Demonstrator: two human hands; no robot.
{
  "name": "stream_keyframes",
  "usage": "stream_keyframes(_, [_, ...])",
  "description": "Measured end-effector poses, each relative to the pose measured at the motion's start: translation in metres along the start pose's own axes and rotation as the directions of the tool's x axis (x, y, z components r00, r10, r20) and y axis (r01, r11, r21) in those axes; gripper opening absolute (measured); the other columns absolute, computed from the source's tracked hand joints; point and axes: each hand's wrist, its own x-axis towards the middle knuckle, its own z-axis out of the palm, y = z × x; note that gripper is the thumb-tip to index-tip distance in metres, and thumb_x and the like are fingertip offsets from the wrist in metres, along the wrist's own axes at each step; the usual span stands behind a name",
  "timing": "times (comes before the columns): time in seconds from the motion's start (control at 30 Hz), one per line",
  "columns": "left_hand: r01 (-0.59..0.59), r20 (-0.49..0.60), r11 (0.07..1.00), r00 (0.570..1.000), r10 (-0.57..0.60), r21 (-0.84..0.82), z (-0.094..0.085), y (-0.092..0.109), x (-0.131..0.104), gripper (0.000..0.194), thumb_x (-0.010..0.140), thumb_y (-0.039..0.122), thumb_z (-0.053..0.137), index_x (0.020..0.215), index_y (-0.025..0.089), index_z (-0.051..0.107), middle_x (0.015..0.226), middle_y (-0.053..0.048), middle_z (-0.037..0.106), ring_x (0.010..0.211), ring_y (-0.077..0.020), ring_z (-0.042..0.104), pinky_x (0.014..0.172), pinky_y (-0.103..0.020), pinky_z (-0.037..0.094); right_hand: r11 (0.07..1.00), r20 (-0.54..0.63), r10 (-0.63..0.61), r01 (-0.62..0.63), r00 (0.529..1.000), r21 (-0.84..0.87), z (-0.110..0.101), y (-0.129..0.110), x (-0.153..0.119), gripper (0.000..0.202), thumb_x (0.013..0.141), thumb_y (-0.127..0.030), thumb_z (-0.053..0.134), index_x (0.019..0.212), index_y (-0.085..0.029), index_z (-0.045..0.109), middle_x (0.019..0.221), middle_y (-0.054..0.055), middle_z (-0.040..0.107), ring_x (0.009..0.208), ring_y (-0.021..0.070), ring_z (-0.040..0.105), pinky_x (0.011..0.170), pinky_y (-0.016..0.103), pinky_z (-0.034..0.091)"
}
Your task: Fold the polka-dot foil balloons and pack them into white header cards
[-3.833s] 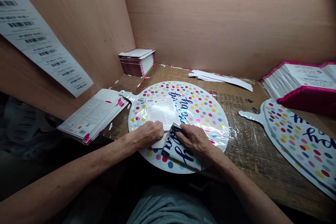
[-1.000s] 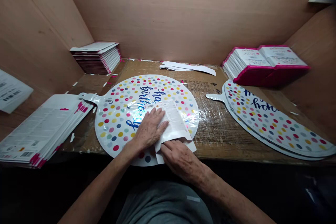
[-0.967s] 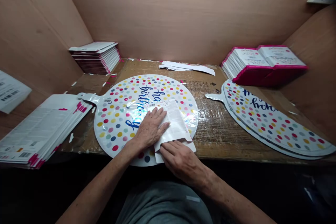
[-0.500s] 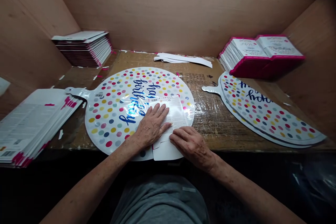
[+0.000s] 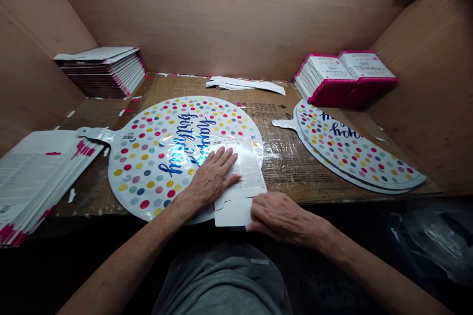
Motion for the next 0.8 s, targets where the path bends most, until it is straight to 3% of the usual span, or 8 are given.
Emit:
stream_keyframes(0.1, [-0.016,-0.009,1.0,1.0,0.016,-0.027,0.001,0.0,0.005,0.058,0.096,0.049,0.048,0.142,0.014,0.045,0.153,-0.018,0.041,0.146,-0.0356,0.03,0.117,-0.056,0.025,0.996,-0.214,0.062,-0.047,0.975,0.077,0.003,-0.005,-0.026,0.036,0.096,-0.047,0.055,0.075,-0.018,0.06,0.074,0.004,0.063,0.069,0.0171,0.059,0.063,0.03,0.046])
stream_keyframes(0.2, [-0.016,-0.134,0.996,0.991,0.003,-0.092,0.0,0.001,0.0,0.05,0.094,0.043,0.054,0.134,0.013,0.052,0.15,-0.021,0.044,0.144,-0.034,0.034,0.117,-0.055,0.029,0.997,-0.409,0.072,-0.076,0.91,0.006,0.02,-0.008,-0.027,0.032,0.096,-0.043,0.057,0.106,-0.015,0.067,0.109,0.015,0.069,0.105,0.0255,0.062,0.088,0.04,0.051])
stream_keyframes(0.33, [-0.171,-0.296,0.966,0.949,0.109,-0.192,-0.01,0.013,-0.036,0.022,0.095,0.036,0.054,0.101,0.018,0.066,0.133,-0.015,0.061,0.136,-0.0261,0.048,0.109,-0.042,0.046,0.999,-0.476,0.002,-0.025,0.88,-0.043,0.043,-0.006,-0.017,0.028,0.1,-0.015,0.048,0.122,-0.015,0.064,0.121,0.013,0.068,0.119,0.0226,0.058,0.1,0.04,0.048])
stream_keyframes(0.47, [-0.28,-0.236,0.944,0.943,0.237,-0.172,-0.016,0.026,-0.075,0.044,0.078,0.056,0.071,0.099,0.017,0.068,0.132,-0.017,0.063,0.134,-0.034,0.05,0.104,-0.049,0.051,0.999,-0.528,0.031,-0.005,0.849,0.051,0.047,-0.001,-0.009,0.026,0.1,-0.031,0.052,0.114,-0.017,0.068,0.114,0.011,0.072,0.109,0.0223,0.062,0.093,0.039,0.051])
stream_keyframes(0.57, [-0.16,-0.324,0.974,0.941,0.1,-0.163,-0.007,0.034,-0.08,0.019,0.092,0.034,0.061,0.087,0.018,0.069,0.126,-0.013,0.067,0.132,-0.0292,0.053,0.103,-0.043,0.052,0.956,-0.52,0.238,-0.104,0.821,0.274,0.042,0.0,0.005,0.022,0.1,-0.031,0.053,0.094,-0.02,0.07,0.094,0.007,0.073,0.089,0.0177,0.065,0.082,0.033,0.053])
stream_keyframes(0.67, [0.138,-0.437,0.985,0.883,-0.17,-0.105,0.011,0.04,-0.069,0.024,0.093,0.023,0.055,0.071,0.018,0.063,0.117,-0.013,0.071,0.126,-0.0306,0.058,0.101,-0.045,0.053,0.879,-0.474,0.445,-0.272,0.76,0.391,0.041,-0.002,0.015,0.023,0.1,-0.033,0.052,0.095,-0.018,0.069,0.095,0.009,0.071,0.089,0.0184,0.065,0.079,0.032,0.054])
stream_keyframes(0.73, [0.317,-0.497,0.947,0.813,-0.303,-0.059,0.021,0.042,-0.06,0.021,0.091,0.029,0.059,0.076,0.016,0.063,0.127,-0.02,0.065,0.122,-0.0352,0.06,0.098,-0.05,0.053,0.922,-0.483,0.38,-0.279,0.789,0.269,0.043,-0.002,0.01,0.034,0.099,-0.041,0.052,0.115,-0.015,0.066,0.115,0.016,0.068,0.104,0.0244,0.063,0.088,0.039,0.053])
stream_keyframes(0.8, [0.393,-0.522,0.916,0.768,-0.373,-0.075,0.026,0.045,-0.056,0.029,0.088,0.04,0.065,0.093,0.012,0.065,0.139,-0.026,0.055,0.124,-0.0392,0.057,0.099,-0.054,0.05,0.974,-0.493,0.228,-0.201,0.84,0.107,0.045,-0.002,-0.003,0.039,0.098,-0.04,0.055,0.127,-0.014,0.062,0.123,0.016,0.066,0.109,0.0263,0.062,0.093,0.042,0.051])
